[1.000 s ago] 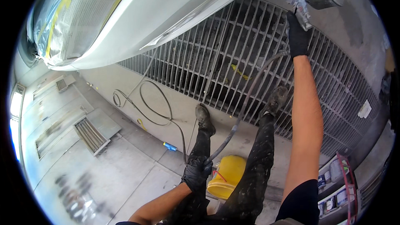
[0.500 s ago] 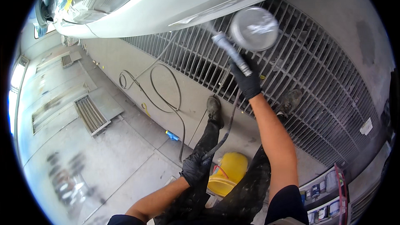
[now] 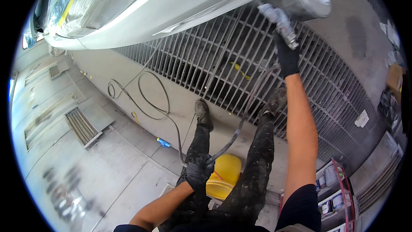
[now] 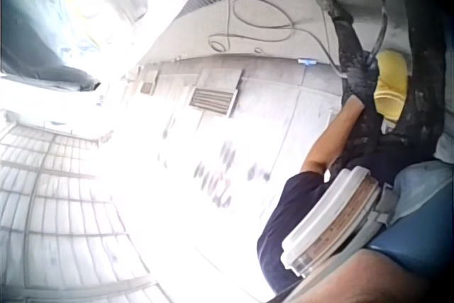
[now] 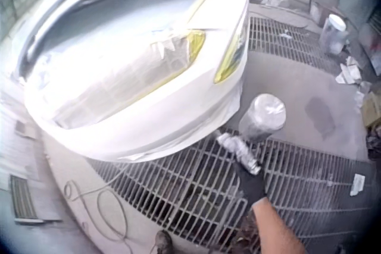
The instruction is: The person spray paints a white car hood with a paint gun, then walks to a workbench to mix paint in a cup using a funnel, and returns to continue spraying the hood. The car is masked with plastic and tape, and the person wears gloves and a respirator.
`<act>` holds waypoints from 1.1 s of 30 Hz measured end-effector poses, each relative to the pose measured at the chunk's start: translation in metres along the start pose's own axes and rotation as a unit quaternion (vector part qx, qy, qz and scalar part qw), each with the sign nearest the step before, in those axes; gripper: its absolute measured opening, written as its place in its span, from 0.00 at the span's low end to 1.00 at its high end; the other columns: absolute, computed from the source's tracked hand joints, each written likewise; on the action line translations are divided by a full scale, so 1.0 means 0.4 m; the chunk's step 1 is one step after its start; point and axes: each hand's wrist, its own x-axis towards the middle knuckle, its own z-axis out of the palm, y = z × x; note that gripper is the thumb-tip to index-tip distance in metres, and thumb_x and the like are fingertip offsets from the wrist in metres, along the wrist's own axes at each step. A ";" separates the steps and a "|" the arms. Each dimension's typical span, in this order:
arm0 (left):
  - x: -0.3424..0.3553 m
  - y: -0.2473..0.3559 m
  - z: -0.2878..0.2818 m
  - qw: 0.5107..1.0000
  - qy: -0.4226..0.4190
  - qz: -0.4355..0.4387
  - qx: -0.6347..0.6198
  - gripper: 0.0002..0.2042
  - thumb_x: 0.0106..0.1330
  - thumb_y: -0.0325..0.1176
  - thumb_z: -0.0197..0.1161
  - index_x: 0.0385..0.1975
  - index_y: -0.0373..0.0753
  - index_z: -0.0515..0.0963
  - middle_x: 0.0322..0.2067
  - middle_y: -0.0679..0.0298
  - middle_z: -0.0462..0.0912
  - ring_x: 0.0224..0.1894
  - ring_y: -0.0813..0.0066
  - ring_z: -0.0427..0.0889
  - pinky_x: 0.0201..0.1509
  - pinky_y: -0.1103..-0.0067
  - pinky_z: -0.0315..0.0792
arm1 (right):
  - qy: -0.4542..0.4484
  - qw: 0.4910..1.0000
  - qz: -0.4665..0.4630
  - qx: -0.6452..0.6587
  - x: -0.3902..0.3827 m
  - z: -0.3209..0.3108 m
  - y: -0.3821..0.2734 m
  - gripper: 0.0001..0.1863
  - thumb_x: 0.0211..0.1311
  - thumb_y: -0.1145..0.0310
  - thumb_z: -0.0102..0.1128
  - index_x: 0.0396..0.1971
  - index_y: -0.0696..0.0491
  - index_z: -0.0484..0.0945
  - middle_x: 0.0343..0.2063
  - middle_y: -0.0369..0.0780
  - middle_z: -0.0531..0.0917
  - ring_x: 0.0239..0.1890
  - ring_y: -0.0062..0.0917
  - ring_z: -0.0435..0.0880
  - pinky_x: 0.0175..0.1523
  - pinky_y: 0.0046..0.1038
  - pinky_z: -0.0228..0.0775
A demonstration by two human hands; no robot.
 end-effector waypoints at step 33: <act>-0.044 -0.009 -0.027 0.944 -0.046 -0.060 -0.321 0.09 0.65 0.30 0.51 0.22 0.40 0.69 0.17 0.68 0.65 0.17 0.80 0.63 0.19 0.85 0.60 | 0.069 0.994 -0.037 -0.081 0.079 -0.075 -0.180 0.23 0.56 0.58 0.66 0.47 0.57 0.78 0.42 0.40 0.82 0.44 0.22 0.80 0.52 0.27 0.69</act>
